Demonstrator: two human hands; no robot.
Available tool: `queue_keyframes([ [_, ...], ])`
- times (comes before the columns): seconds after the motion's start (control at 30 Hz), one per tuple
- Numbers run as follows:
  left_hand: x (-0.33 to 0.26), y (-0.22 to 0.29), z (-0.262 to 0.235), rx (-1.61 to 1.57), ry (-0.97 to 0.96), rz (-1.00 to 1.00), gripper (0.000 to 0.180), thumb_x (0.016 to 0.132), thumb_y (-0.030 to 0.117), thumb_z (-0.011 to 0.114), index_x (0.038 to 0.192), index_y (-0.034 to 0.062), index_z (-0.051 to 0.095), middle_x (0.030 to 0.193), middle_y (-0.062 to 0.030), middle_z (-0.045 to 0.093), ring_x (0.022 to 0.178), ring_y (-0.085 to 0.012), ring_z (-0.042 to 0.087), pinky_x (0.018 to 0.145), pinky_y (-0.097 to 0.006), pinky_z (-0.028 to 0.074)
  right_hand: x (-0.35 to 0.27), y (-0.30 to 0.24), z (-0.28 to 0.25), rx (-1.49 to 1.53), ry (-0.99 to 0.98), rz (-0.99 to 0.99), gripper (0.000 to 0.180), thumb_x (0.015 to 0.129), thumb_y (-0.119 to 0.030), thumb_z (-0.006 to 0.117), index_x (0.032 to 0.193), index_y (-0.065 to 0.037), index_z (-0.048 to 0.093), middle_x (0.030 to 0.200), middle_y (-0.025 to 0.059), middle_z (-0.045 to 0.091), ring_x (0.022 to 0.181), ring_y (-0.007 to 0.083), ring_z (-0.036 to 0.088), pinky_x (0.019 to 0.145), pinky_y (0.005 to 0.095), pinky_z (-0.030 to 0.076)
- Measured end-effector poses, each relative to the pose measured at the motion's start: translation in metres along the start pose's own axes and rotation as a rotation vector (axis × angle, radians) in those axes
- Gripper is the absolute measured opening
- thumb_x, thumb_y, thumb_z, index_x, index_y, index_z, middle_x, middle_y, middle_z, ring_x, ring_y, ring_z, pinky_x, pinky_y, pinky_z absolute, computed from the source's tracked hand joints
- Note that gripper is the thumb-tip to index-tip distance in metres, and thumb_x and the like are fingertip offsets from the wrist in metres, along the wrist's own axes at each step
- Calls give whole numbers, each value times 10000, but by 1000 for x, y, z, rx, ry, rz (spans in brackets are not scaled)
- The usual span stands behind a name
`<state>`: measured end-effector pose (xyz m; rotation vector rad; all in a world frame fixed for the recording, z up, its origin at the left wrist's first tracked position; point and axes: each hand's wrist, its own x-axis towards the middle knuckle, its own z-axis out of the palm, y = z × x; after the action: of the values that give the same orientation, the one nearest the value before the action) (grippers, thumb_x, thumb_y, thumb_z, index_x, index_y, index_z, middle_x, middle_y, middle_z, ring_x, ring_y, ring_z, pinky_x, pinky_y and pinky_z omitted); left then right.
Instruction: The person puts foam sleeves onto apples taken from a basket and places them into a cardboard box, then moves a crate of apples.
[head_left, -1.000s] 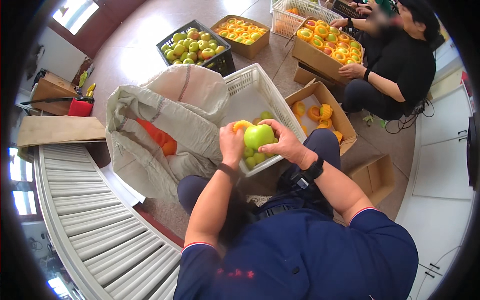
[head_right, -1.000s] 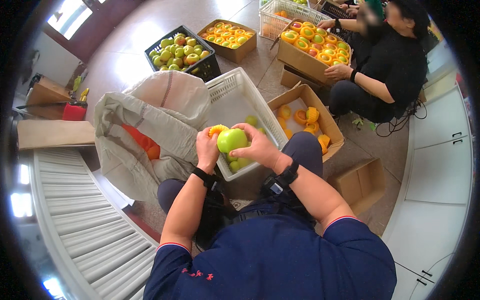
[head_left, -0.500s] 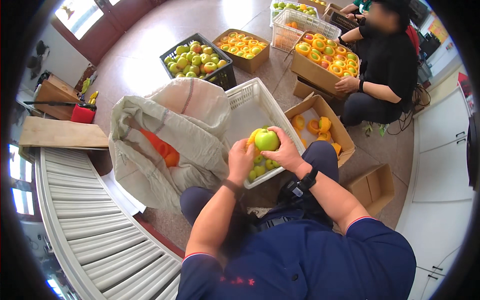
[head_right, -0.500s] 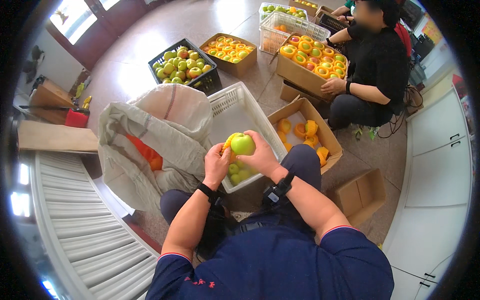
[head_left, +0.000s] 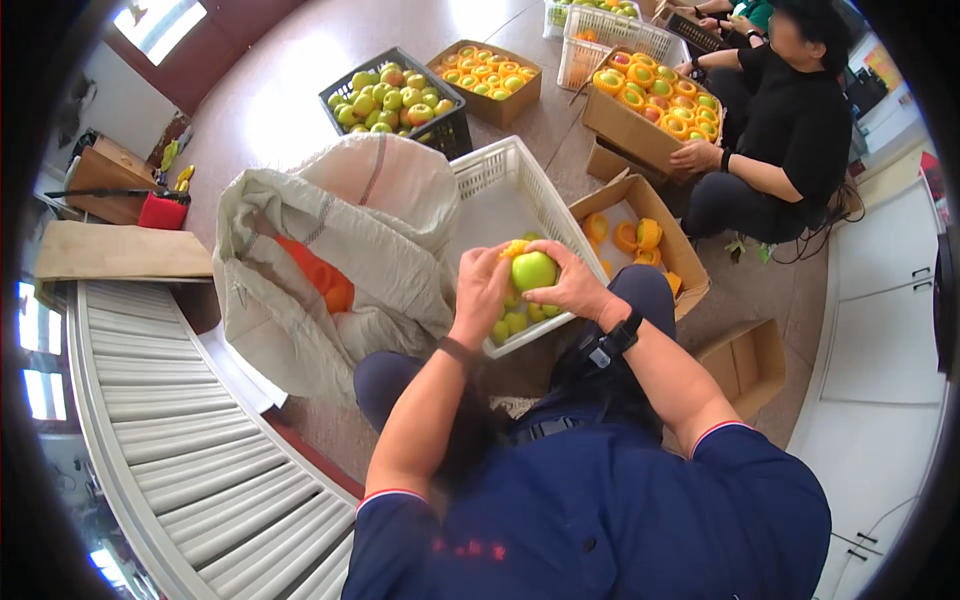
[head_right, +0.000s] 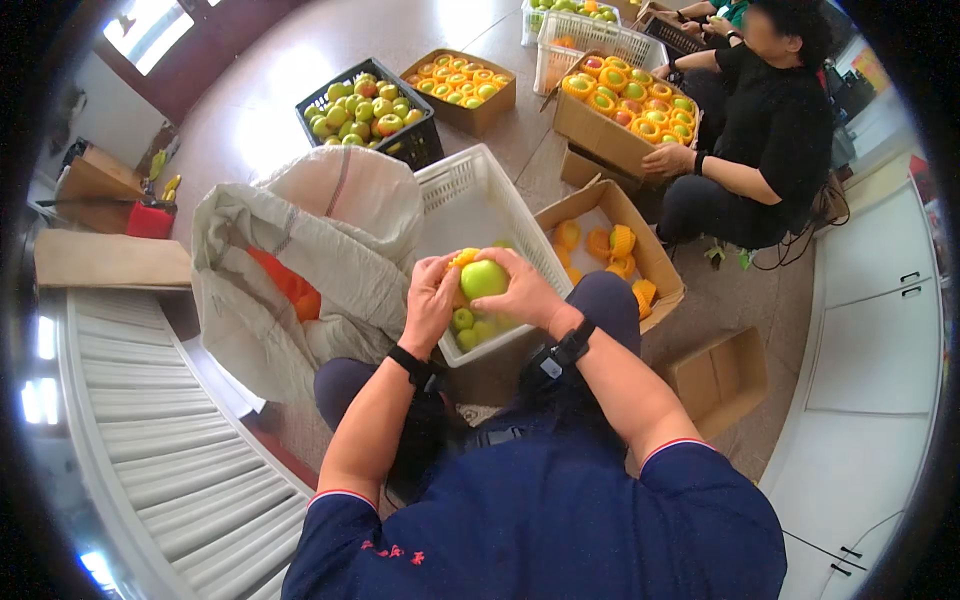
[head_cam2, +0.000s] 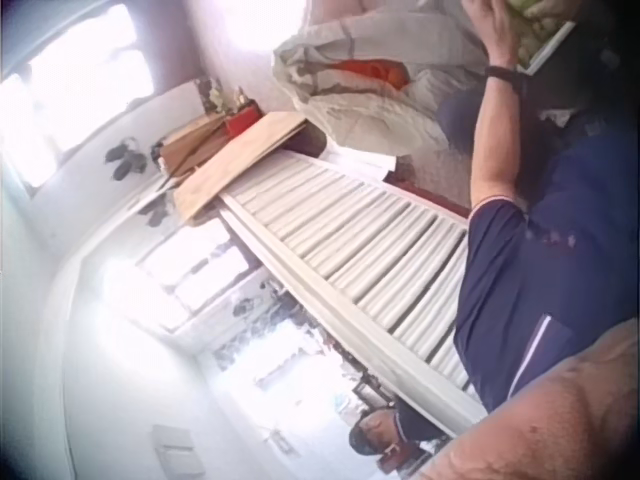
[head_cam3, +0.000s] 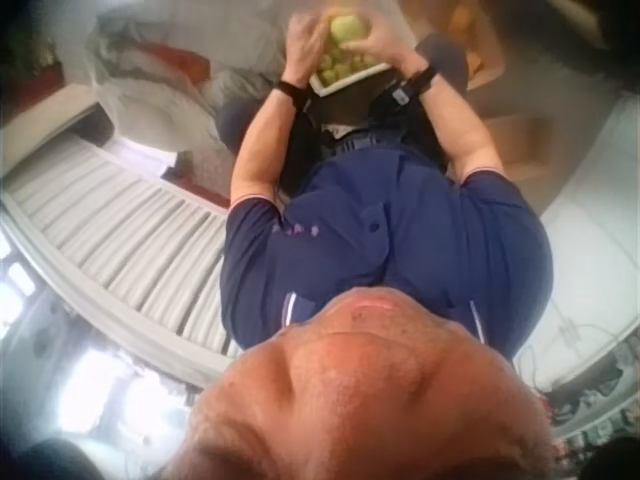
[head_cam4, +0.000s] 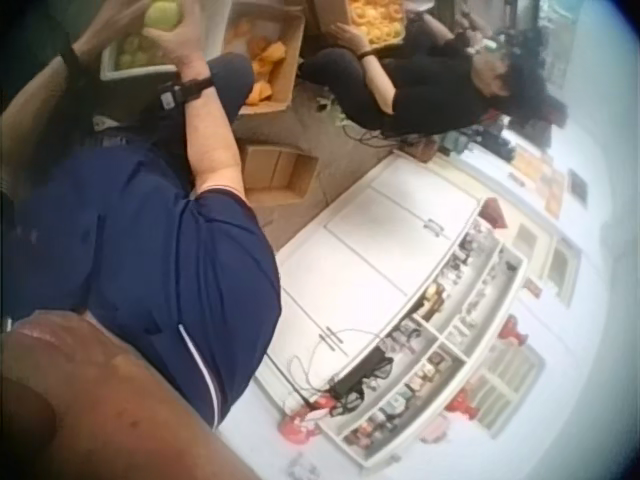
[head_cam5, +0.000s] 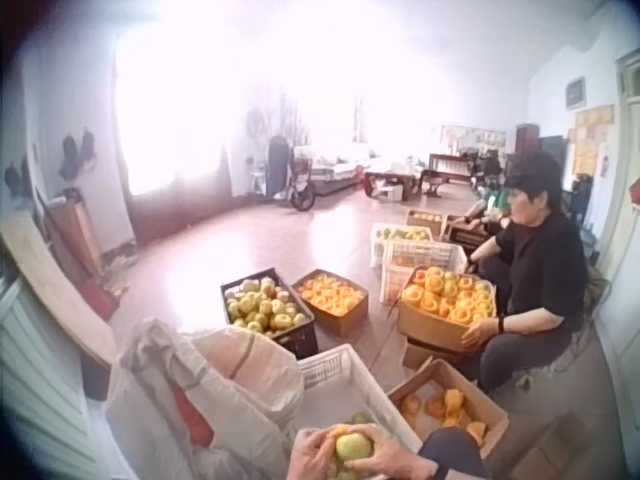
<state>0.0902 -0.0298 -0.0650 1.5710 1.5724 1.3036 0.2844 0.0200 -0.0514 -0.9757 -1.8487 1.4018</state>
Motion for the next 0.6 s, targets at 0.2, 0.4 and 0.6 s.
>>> queue_keyframes([
  [0.2,0,-5,6,-702,-198,-387,456,1066,274,491,1440,16,460,1320,-90,583,1175,-162,572,990,-281,470,-3,-5,5,68,54,-29,661,713,-246,841,1293,-88,569,1208,138,551,1167,279,565,1029,368,452],
  [0.4,2,3,9,-673,-114,-411,392,1058,270,507,1332,-11,519,1195,-85,627,1042,-138,608,905,-278,505,0,-3,8,-67,102,-51,631,736,-273,829,1283,-92,569,1195,111,520,1153,247,539,1027,352,438],
  [0.6,5,6,10,-784,-117,-387,382,1034,206,562,1333,-23,500,1174,-93,630,1038,-142,610,899,-280,509,-4,-12,3,-185,151,-120,652,729,-304,826,1288,-107,557,1200,143,504,1147,302,536,1034,390,437],
])
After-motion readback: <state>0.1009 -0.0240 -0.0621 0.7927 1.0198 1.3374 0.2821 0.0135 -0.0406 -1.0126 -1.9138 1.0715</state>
